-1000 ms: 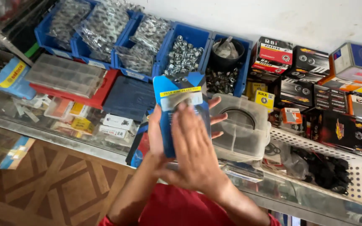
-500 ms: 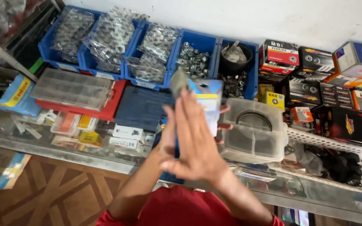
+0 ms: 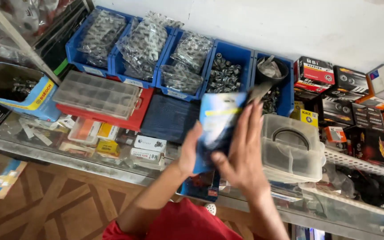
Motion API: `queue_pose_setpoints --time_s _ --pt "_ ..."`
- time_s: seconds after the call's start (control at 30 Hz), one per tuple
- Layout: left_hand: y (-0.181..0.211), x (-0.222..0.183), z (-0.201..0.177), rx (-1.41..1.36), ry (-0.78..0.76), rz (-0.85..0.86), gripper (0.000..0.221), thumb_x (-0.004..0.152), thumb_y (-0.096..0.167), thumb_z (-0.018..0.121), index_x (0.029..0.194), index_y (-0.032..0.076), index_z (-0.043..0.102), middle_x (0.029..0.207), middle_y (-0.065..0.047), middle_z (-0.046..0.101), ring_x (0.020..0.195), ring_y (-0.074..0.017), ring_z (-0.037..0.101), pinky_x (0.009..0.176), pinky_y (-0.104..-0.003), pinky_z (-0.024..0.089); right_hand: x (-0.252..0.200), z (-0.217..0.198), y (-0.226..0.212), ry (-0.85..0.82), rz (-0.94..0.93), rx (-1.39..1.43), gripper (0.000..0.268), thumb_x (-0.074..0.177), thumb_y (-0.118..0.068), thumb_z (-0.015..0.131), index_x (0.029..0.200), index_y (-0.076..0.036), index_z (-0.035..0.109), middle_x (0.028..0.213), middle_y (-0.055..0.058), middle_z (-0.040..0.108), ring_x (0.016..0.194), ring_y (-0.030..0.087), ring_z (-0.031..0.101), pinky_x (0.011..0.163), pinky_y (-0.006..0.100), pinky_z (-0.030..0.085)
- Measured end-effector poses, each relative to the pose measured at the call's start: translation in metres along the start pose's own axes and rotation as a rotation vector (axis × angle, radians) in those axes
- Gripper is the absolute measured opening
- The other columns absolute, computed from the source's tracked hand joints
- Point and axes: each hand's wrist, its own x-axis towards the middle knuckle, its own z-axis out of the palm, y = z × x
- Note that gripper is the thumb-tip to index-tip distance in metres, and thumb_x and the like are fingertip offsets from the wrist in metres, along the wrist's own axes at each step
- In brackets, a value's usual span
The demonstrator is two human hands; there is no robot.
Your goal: Cleaning and wiping down the packaging of motorcycle brake pads in a parts store.
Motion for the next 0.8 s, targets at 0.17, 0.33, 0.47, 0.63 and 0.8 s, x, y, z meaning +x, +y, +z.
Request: queue_pose_setpoints --time_s 0.17,0.33,0.47,0.63,0.8 --pt "-0.023 -0.014 -0.081 0.626 -0.047 0.143 0.085 0.098 0.057 0.057 0.156 0.001 0.033 0.152 -0.013 0.038 0.133 -0.0231 0.038 0.114 -0.038 0.029 0.017 0.014 -0.008 0.006 -0.123 -0.041 0.101 0.102 -0.071 0.017 0.162 0.008 0.002 0.168 0.035 -0.006 0.161 0.052 0.002 0.134 0.066 0.009" --pt "0.039 0.003 0.017 0.198 -0.073 0.04 0.085 0.102 0.066 0.015 0.169 0.013 0.02 0.151 -0.019 0.054 0.121 -0.0332 0.065 0.09 -0.047 0.063 -0.004 0.033 -0.044 -0.075 -0.264 0.063 0.102 0.103 -0.068 0.014 0.149 0.021 0.03 0.161 0.043 0.012 0.154 0.054 0.021 0.127 0.066 0.027" --pt "0.036 -0.002 0.011 0.172 0.185 0.019 0.07 0.101 0.053 0.041 0.148 0.002 0.051 0.147 -0.013 0.057 0.128 -0.0257 0.057 0.114 -0.04 0.04 0.001 0.03 -0.032 -0.119 -0.068 0.239 0.091 0.106 -0.06 0.026 0.159 0.011 0.007 0.168 0.037 -0.002 0.16 0.052 0.003 0.129 0.061 0.01" --pt "0.02 0.016 0.017 0.352 0.109 0.123 0.064 0.107 0.047 0.037 0.153 0.003 0.046 0.149 -0.011 0.056 0.128 -0.0249 0.058 0.117 -0.042 0.039 0.004 0.02 -0.044 -0.077 -0.095 0.41 0.093 0.106 -0.067 0.02 0.162 0.005 0.0 0.171 0.029 -0.008 0.162 0.048 -0.007 0.132 0.069 0.002" --pt "0.044 0.037 0.042 0.729 0.353 0.182 0.086 0.094 0.057 0.042 0.16 0.009 0.013 0.145 -0.021 0.039 0.12 -0.0264 0.051 0.1 -0.046 0.044 -0.023 0.026 -0.05 0.068 0.093 0.306 0.05 0.088 0.009 0.061 0.137 0.013 0.052 0.15 0.032 0.051 0.138 0.039 0.057 0.107 0.039 0.056"
